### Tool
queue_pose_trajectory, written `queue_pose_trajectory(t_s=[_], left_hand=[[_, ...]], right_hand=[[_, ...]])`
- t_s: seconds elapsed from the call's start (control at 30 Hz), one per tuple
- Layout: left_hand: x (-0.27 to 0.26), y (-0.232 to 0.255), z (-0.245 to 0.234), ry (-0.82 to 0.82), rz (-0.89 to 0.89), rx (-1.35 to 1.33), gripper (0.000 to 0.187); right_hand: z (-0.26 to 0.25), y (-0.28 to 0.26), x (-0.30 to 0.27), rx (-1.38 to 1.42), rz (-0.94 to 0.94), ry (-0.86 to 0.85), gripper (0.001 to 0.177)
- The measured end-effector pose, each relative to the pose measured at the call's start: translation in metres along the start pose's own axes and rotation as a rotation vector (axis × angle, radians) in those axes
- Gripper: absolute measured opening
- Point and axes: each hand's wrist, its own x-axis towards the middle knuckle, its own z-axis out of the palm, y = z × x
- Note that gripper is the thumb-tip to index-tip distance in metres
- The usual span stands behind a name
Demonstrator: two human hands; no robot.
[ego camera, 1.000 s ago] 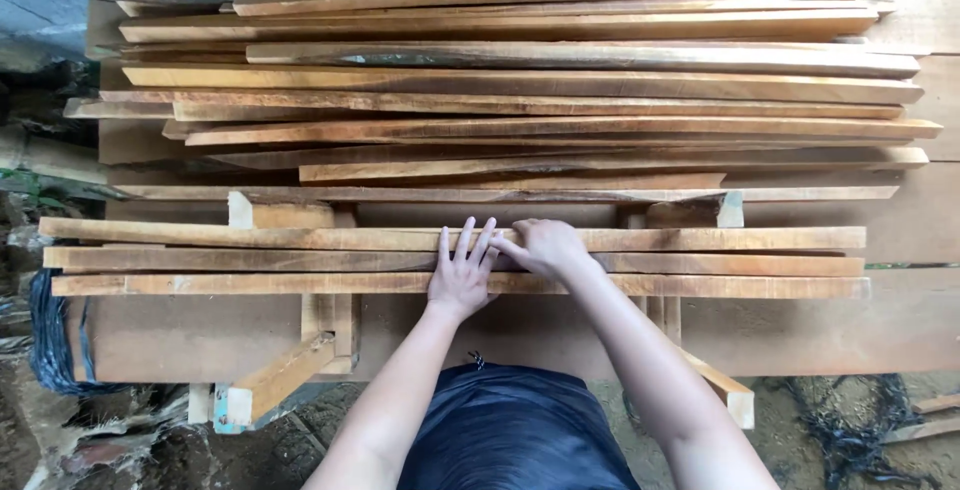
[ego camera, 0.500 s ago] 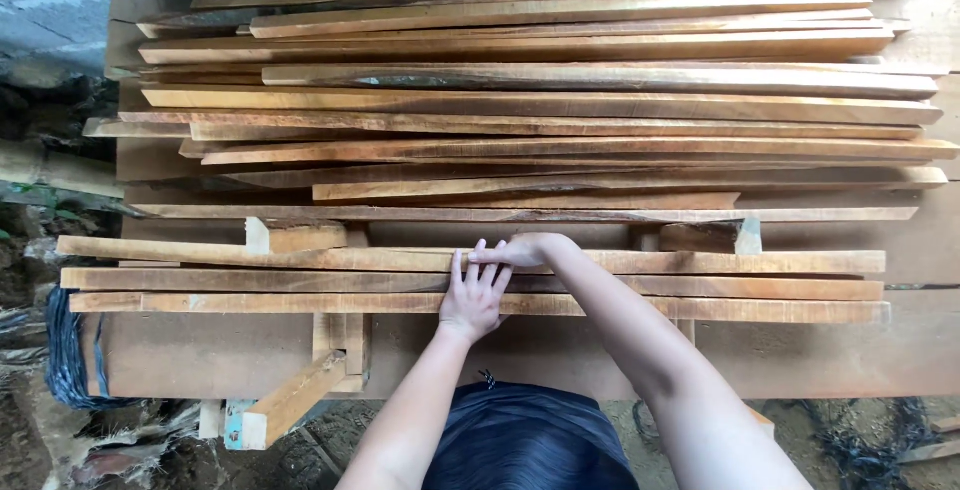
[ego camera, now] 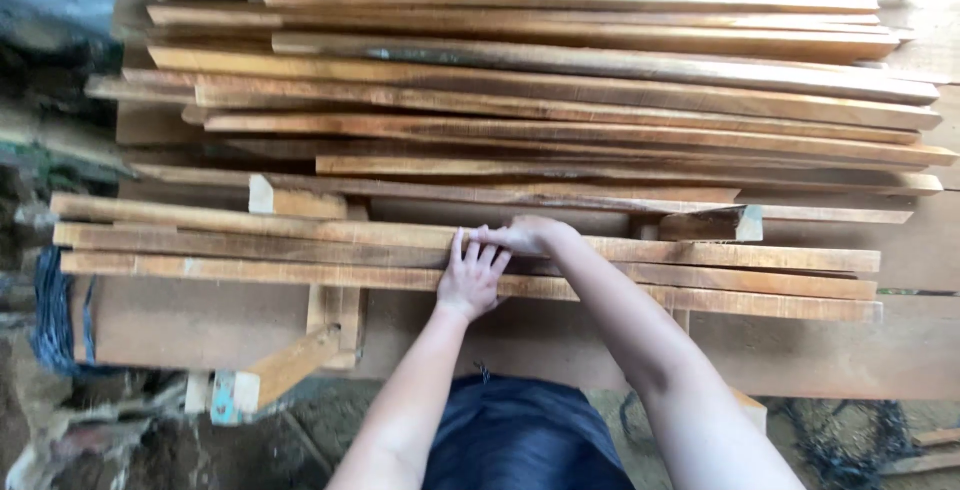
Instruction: Organizing and tying together long wooden planks into bundles.
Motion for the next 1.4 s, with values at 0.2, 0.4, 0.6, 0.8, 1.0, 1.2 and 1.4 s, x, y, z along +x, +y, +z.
queue_pose_trajectory(t_s=[0.2,0.4,0.6,0.8,1.0,1.2,1.4], left_hand=[[0.004,-0.002,0.001,0.008,0.004,-0.022,0.091],[0.001,-0.001,0.007,0.047,-0.015,-0.012,0.098],[0.0,-0.002,0.012,0.025,-0.001,-0.027,0.103],[-0.002,-0.003,0.021,-0.022,0.014,-0.037,0.109],[0.002,-0.002,-0.002,-0.021,0.008,-0.025,0.09],[0.006,-0.002,-0.024,-0.127,-0.016,-0.009,0.084],[0.015,-0.021,-0.064,-0.263,-0.11,-0.2,0.101]], right_hand=[[0.004,0.01,0.019,0.022,0.025,0.037,0.117],[0.003,0.009,0.026,0.089,0.033,-0.008,0.114],[-0.004,0.019,0.039,0.183,0.002,-0.043,0.11],[0.007,0.028,0.067,0.298,-0.049,-0.066,0.102],[0.015,0.031,0.054,0.062,-0.088,0.284,0.08],[0.072,0.066,0.086,-0.09,-0.377,1.127,0.031],[0.11,0.022,0.048,0.01,-0.608,1.339,0.019]])
